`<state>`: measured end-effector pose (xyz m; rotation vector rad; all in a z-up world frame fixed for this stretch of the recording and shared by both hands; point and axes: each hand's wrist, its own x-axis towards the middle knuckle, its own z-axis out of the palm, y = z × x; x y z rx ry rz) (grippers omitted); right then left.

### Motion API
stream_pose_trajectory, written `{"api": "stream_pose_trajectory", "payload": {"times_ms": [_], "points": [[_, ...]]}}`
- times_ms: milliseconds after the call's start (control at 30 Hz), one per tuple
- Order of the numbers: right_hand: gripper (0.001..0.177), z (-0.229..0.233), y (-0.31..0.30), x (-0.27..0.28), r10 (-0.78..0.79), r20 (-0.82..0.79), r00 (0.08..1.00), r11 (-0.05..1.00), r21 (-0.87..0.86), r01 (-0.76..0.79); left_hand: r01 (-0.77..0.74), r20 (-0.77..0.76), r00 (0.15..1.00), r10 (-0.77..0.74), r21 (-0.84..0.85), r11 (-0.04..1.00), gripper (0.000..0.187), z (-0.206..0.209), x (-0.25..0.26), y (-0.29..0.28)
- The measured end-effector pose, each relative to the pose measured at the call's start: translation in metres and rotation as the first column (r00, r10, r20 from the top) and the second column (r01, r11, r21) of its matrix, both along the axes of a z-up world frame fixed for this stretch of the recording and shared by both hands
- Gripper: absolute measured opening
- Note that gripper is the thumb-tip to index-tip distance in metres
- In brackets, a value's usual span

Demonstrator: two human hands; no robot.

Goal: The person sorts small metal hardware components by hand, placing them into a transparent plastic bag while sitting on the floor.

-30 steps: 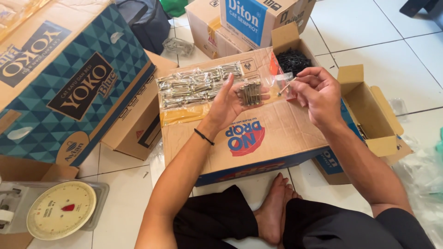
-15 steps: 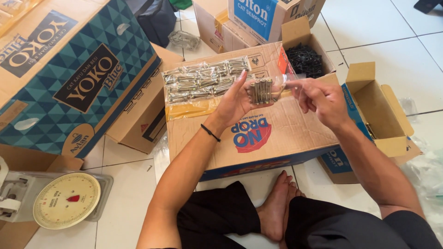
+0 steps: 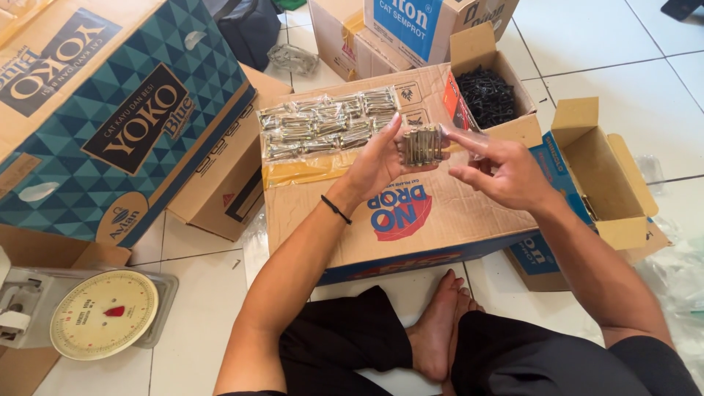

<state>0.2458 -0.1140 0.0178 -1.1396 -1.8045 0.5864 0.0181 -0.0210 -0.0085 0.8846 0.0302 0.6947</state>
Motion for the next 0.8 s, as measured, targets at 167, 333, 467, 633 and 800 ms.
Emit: {"api": "stream_pose_trajectory", "payload": {"times_ms": [167, 333, 467, 633, 800], "points": [[0.042, 0.014, -0.005, -0.013, -0.079, 0.084, 0.993, 0.993, 0.1, 0.07, -0.081, -0.034, 0.996, 0.082, 0.037, 0.996, 0.054, -0.005, 0.003, 0.0], [0.024, 0.007, -0.003, -0.022, -0.122, 0.192, 0.974, 0.966, 0.249, 0.072, -0.25, -0.147, 0.956, 0.255, 0.055, 0.967, 0.033, 0.0, 0.01, -0.009], [0.009, 0.002, -0.001, -0.026, -0.216, -0.015, 0.976, 0.949, 0.231, 0.214, -0.298, -0.196, 0.935, 0.297, 0.025, 0.954, 0.031, -0.003, 0.011, -0.008], [0.011, 0.009, 0.003, -0.022, -0.227, -0.071, 0.971, 0.958, 0.164, 0.236, -0.277, -0.228, 0.932, 0.283, 0.057, 0.959, 0.032, -0.016, 0.009, 0.0], [0.069, 0.015, -0.001, -0.035, -0.183, -0.375, 0.909, 0.96, 0.132, 0.248, -0.393, -0.157, 0.905, 0.396, 0.048, 0.918, 0.023, -0.008, 0.012, -0.006]]}}
